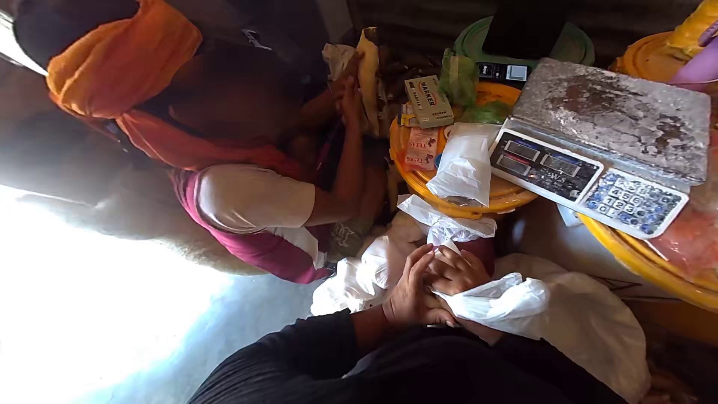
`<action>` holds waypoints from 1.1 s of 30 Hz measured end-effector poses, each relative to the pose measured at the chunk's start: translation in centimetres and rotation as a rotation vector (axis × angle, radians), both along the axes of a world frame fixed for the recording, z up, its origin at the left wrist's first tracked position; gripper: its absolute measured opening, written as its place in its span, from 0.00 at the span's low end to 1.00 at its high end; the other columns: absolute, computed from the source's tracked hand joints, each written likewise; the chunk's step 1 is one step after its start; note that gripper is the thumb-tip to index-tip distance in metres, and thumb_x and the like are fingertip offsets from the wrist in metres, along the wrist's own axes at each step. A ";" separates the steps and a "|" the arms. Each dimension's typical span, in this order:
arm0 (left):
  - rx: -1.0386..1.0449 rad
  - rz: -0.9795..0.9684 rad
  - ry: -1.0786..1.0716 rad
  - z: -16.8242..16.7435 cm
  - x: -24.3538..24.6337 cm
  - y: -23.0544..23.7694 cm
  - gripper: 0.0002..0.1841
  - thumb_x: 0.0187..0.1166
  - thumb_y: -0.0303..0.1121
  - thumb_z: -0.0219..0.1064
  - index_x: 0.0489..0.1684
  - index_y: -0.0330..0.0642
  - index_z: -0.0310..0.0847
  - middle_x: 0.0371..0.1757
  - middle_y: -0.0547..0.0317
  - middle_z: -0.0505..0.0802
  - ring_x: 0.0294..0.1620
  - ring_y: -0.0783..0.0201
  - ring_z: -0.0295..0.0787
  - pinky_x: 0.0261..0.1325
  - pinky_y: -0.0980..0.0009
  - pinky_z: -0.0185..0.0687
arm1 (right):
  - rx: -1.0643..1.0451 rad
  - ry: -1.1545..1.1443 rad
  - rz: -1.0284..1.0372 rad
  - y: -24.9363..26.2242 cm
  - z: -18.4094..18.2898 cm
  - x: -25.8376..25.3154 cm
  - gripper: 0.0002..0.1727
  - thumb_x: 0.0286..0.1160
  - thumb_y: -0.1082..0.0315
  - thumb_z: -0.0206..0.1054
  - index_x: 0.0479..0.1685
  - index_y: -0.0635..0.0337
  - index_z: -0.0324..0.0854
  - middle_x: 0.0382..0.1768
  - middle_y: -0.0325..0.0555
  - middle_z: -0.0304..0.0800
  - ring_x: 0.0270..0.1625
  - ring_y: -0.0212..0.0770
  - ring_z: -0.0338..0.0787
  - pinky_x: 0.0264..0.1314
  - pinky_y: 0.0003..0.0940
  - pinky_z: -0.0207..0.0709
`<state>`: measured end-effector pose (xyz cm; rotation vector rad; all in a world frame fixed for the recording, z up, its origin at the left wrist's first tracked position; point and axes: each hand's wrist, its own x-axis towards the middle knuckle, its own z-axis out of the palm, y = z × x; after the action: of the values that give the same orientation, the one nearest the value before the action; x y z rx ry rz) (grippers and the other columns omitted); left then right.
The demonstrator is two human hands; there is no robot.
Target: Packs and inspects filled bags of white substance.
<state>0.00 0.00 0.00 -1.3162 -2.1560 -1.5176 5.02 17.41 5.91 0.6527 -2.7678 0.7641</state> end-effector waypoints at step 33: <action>0.035 0.001 0.051 -0.8 -0.8 0.2 0.50 0.62 0.76 0.70 0.75 0.43 0.68 0.73 0.43 0.75 0.77 0.62 0.74 0.79 0.72 0.70 | -0.006 0.045 -0.085 -1.0 -0.3 0.0 0.12 0.66 0.72 0.71 0.42 0.46 0.97 0.55 0.40 0.97 0.76 0.57 0.84 0.70 0.71 0.70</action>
<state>-0.78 0.20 -0.78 -1.3284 -2.0895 -1.4974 5.00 16.39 5.57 0.5408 -2.7318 0.7312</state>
